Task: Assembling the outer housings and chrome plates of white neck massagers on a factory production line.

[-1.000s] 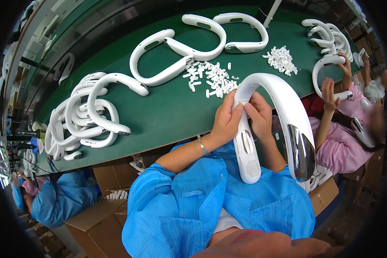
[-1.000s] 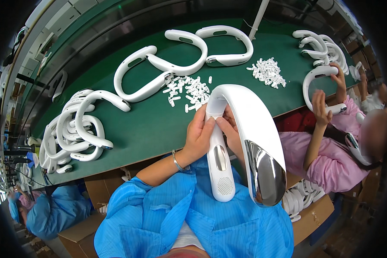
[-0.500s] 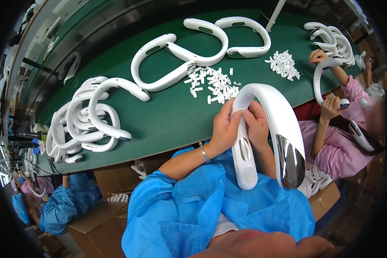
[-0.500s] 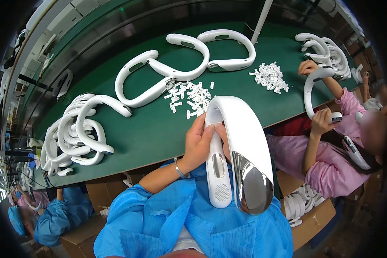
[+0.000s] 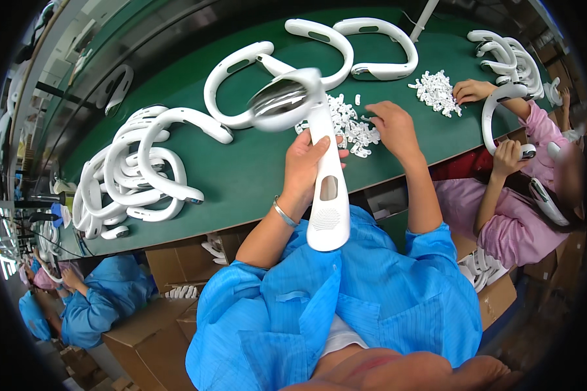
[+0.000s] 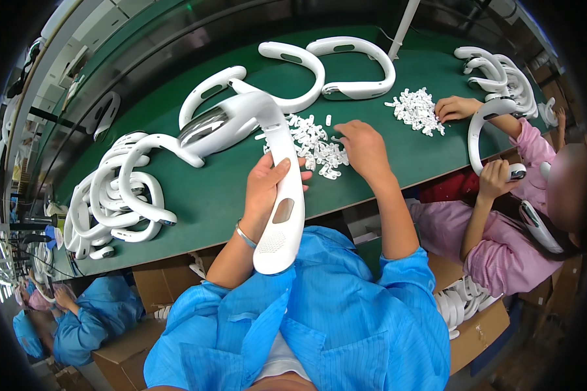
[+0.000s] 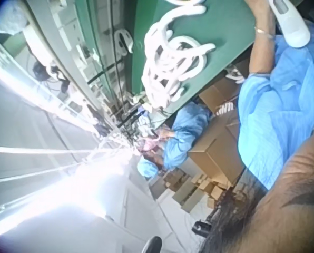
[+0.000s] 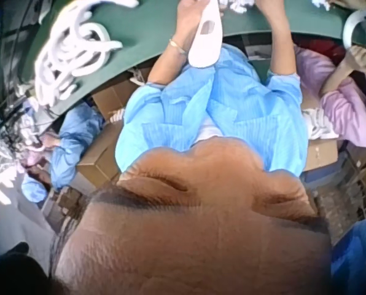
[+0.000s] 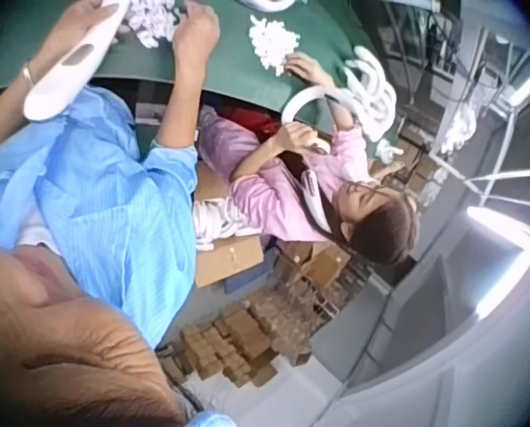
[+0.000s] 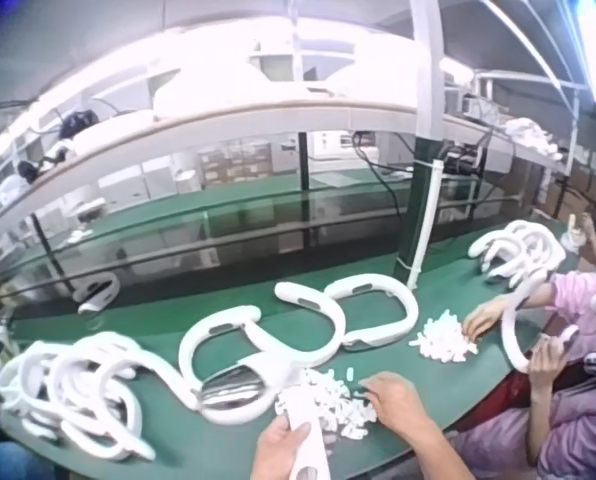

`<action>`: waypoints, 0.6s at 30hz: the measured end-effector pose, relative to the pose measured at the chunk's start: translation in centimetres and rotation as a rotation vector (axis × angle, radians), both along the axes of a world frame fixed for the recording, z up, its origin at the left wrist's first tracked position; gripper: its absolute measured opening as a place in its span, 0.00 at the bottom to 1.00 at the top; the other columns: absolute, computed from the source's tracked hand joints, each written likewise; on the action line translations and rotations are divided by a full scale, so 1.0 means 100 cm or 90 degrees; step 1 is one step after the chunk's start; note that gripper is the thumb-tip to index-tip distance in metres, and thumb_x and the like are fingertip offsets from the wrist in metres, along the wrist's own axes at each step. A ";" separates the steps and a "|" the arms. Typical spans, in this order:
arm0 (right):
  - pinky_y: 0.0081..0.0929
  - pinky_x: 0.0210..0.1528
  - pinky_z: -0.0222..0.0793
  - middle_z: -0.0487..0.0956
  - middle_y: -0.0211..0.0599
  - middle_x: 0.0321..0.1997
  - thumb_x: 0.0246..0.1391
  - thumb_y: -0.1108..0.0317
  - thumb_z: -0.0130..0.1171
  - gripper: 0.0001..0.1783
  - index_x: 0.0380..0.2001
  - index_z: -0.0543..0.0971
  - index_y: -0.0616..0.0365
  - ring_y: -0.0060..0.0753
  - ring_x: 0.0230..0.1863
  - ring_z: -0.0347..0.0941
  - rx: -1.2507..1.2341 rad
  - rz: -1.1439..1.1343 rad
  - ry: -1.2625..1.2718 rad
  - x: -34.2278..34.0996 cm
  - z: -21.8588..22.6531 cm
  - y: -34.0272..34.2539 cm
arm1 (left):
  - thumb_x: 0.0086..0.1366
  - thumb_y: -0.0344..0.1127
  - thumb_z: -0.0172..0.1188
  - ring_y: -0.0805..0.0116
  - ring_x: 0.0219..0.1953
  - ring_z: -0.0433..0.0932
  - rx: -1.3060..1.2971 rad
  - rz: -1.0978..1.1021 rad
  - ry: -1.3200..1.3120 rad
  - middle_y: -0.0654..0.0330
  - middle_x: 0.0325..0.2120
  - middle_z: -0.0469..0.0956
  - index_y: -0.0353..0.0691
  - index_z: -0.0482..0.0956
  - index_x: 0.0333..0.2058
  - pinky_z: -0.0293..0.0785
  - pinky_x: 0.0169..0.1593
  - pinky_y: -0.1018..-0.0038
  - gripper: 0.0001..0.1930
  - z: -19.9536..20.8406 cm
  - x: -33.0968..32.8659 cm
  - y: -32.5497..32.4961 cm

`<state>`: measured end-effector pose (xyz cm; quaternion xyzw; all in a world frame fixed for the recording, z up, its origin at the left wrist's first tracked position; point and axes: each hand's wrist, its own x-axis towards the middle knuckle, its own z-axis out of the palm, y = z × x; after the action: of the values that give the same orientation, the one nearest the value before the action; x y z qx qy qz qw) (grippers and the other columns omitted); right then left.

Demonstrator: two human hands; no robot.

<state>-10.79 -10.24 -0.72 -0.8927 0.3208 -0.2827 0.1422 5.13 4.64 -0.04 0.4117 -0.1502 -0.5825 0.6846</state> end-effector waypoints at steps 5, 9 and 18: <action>0.36 0.36 0.69 0.74 0.40 0.28 0.43 0.79 0.54 0.14 0.36 0.80 0.58 0.43 0.33 0.72 -0.025 0.001 0.057 0.010 -0.010 -0.005 | 0.63 0.27 0.53 0.62 0.32 0.81 -0.003 0.011 0.050 0.48 0.37 0.77 0.30 0.67 0.46 0.82 0.29 0.70 0.14 -0.001 -0.003 0.001; 0.28 0.32 0.72 0.76 0.38 0.29 0.45 0.81 0.54 0.14 0.38 0.79 0.62 0.36 0.28 0.74 0.010 -0.003 -0.039 -0.005 -0.004 -0.009 | 0.61 0.25 0.52 0.61 0.30 0.81 0.001 -0.011 0.062 0.48 0.37 0.77 0.30 0.67 0.44 0.82 0.26 0.70 0.12 0.005 -0.006 -0.006; 0.20 0.35 0.74 0.78 0.39 0.34 0.48 0.82 0.57 0.09 0.35 0.76 0.64 0.23 0.33 0.75 0.619 0.048 -0.689 0.025 0.020 0.059 | 0.66 0.35 0.52 0.69 0.27 0.79 -0.055 -0.061 -0.082 0.57 0.30 0.76 0.36 0.69 0.46 0.79 0.26 0.76 0.13 -0.010 -0.024 -0.016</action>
<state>-8.27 -4.29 1.27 -0.4744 0.2640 -0.5047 0.6712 2.75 3.05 -1.03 0.4107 -0.2389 -0.5798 0.6618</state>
